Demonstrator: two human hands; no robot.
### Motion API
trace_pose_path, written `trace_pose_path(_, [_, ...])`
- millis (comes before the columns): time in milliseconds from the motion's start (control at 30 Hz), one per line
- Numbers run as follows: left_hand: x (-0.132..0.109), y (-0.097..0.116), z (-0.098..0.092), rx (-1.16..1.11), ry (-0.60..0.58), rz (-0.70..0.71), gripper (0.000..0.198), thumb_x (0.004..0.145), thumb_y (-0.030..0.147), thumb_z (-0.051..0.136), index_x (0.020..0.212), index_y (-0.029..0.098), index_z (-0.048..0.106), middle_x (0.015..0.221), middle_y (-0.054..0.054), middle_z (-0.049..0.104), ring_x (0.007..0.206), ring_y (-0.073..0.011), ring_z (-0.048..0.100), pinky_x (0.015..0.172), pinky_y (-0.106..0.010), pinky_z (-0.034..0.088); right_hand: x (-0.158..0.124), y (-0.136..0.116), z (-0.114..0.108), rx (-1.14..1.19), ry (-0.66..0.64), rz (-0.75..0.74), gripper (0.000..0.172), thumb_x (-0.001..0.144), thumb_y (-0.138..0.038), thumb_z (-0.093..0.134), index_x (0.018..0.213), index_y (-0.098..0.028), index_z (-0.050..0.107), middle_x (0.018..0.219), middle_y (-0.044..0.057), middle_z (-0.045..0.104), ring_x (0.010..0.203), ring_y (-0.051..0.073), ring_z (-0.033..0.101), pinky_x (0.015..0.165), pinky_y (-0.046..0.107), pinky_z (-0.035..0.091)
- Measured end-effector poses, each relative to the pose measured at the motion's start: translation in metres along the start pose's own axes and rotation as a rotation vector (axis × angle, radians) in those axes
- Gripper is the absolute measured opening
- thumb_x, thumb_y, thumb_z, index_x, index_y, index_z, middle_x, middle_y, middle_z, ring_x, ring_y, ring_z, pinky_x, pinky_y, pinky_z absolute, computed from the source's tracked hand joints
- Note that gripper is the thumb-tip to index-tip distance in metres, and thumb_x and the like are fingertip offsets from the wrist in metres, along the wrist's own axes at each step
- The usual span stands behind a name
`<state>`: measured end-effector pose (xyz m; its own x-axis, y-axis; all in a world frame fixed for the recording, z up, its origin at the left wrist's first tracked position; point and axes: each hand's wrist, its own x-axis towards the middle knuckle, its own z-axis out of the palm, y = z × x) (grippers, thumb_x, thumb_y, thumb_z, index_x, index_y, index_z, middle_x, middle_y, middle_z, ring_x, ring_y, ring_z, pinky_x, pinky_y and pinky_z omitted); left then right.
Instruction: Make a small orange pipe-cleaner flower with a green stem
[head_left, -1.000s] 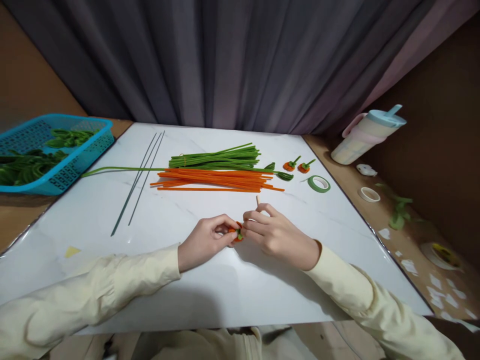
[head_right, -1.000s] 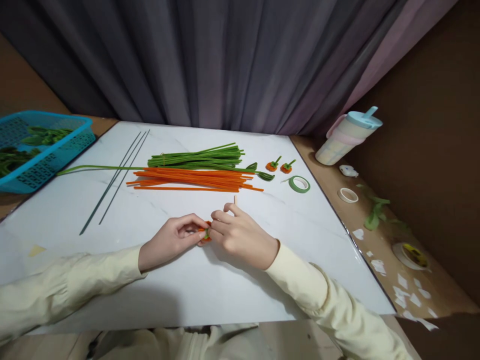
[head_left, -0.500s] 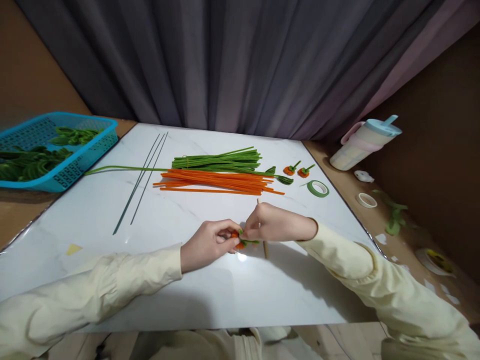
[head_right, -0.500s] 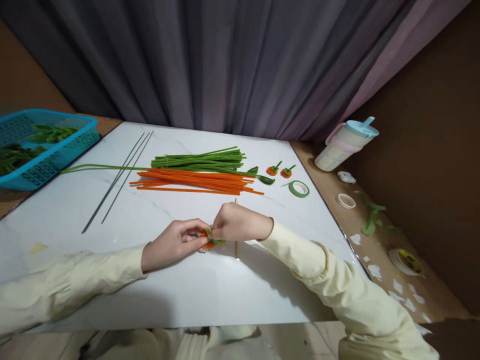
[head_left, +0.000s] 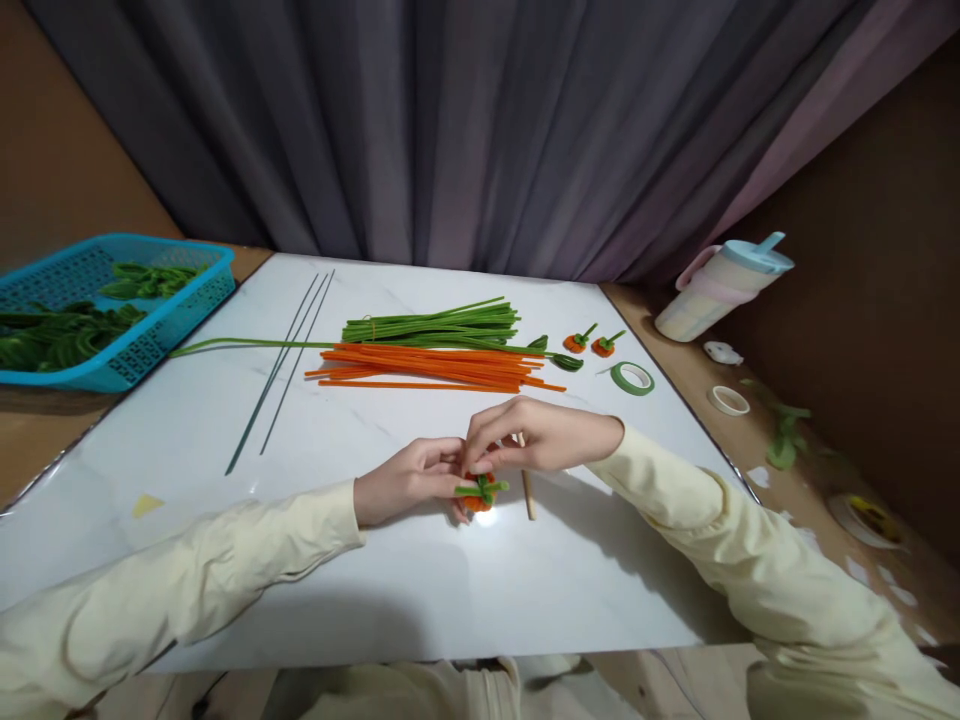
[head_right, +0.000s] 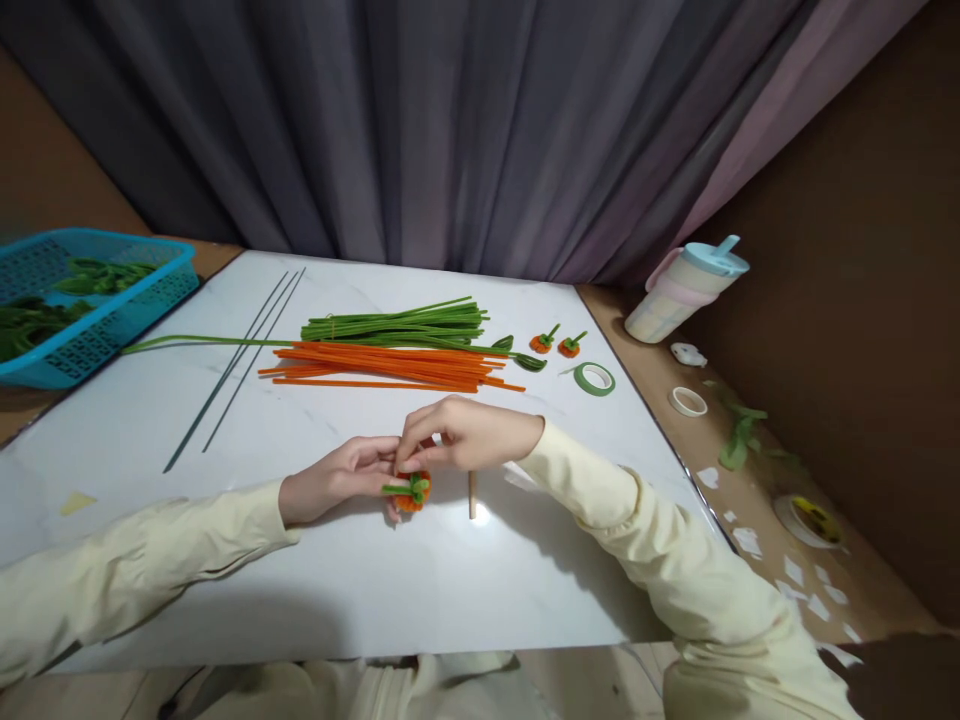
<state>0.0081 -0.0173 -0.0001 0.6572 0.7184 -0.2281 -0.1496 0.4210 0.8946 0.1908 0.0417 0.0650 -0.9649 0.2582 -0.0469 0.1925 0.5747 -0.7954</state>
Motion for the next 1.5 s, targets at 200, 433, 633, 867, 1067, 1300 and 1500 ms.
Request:
trace_pose_path(200, [0.000, -0.001, -0.003, -0.045, 0.000, -0.013, 0.037, 0.069, 0.028, 0.072, 0.100, 0.012, 0.059, 0.086, -0.010, 0.064, 0.073, -0.0198, 0.065, 0.063, -0.032, 0.056, -0.003, -0.003, -0.004, -0.036, 0.025, 0.047, 0.015, 0.081, -0.011, 0.055, 0.095, -0.012, 0.060, 0.087, 0.005, 0.059, 0.072, 0.010, 0.052, 0.067, 0.022, 0.044])
trace_pose_path(433, [-0.002, -0.003, 0.003, 0.055, 0.120, 0.159, 0.029, 0.076, 0.028, 0.065, 0.099, 0.016, 0.054, 0.095, -0.006, 0.059, 0.072, -0.0145, 0.064, 0.062, -0.029, 0.056, -0.034, -0.016, 0.021, 0.249, 0.250, 0.536, 0.026, 0.087, -0.037, 0.048, 0.078, -0.014, 0.056, 0.057, -0.002, 0.052, 0.043, 0.006, 0.044, 0.038, 0.017, 0.036])
trace_pose_path(633, [-0.006, -0.015, 0.012, 0.400, 0.269, 0.329, 0.015, 0.082, 0.028, 0.056, 0.084, 0.017, 0.047, 0.088, -0.002, 0.055, 0.071, -0.0115, 0.060, 0.062, -0.025, 0.054, -0.031, -0.010, 0.056, 0.466, 0.395, 0.612, 0.027, 0.087, -0.040, 0.044, 0.080, -0.015, 0.051, 0.056, -0.003, 0.050, 0.040, 0.006, 0.044, 0.032, 0.015, 0.038])
trace_pose_path(867, [-0.009, -0.016, 0.013, 0.846, 0.335, 0.555, 0.008, 0.087, 0.019, 0.047, 0.092, 0.018, 0.052, 0.095, -0.006, 0.056, 0.083, -0.0131, 0.057, 0.069, -0.022, 0.051, -0.024, -0.006, 0.071, 0.423, 0.598, 0.551, 0.021, 0.087, -0.033, 0.044, 0.077, -0.016, 0.051, 0.058, -0.003, 0.051, 0.040, 0.007, 0.045, 0.033, 0.016, 0.039])
trace_pose_path(1067, [-0.010, -0.008, 0.016, 1.082, 0.423, 0.554, 0.013, 0.090, 0.021, 0.039, 0.093, 0.018, 0.051, 0.097, -0.008, 0.052, 0.092, -0.0170, 0.051, 0.079, -0.030, 0.044, -0.023, -0.005, 0.073, 0.166, 0.761, 0.452, 0.018, 0.087, -0.024, 0.046, 0.072, -0.016, 0.053, 0.057, -0.002, 0.051, 0.049, 0.008, 0.045, 0.047, 0.019, 0.036])
trace_pose_path(1300, [-0.005, -0.009, 0.018, 1.226, 0.447, 0.475, 0.019, 0.094, 0.024, 0.030, 0.085, 0.019, 0.045, 0.079, -0.003, 0.048, 0.075, -0.0155, 0.048, 0.071, -0.029, 0.040, -0.016, -0.005, 0.079, 0.033, 0.802, 0.408, 0.017, 0.084, -0.017, 0.044, 0.068, -0.017, 0.048, 0.057, -0.003, 0.049, 0.052, 0.009, 0.043, 0.054, 0.020, 0.033])
trace_pose_path(1500, [-0.005, -0.009, 0.020, 1.143, 0.445, 0.503, 0.017, 0.093, 0.022, 0.032, 0.085, 0.019, 0.047, 0.079, -0.002, 0.050, 0.072, -0.0138, 0.049, 0.068, -0.026, 0.039, -0.015, -0.004, 0.082, -0.017, 0.824, 0.355, 0.016, 0.080, -0.013, 0.040, 0.066, -0.018, 0.044, 0.058, -0.002, 0.049, 0.053, 0.010, 0.043, 0.055, 0.020, 0.033])
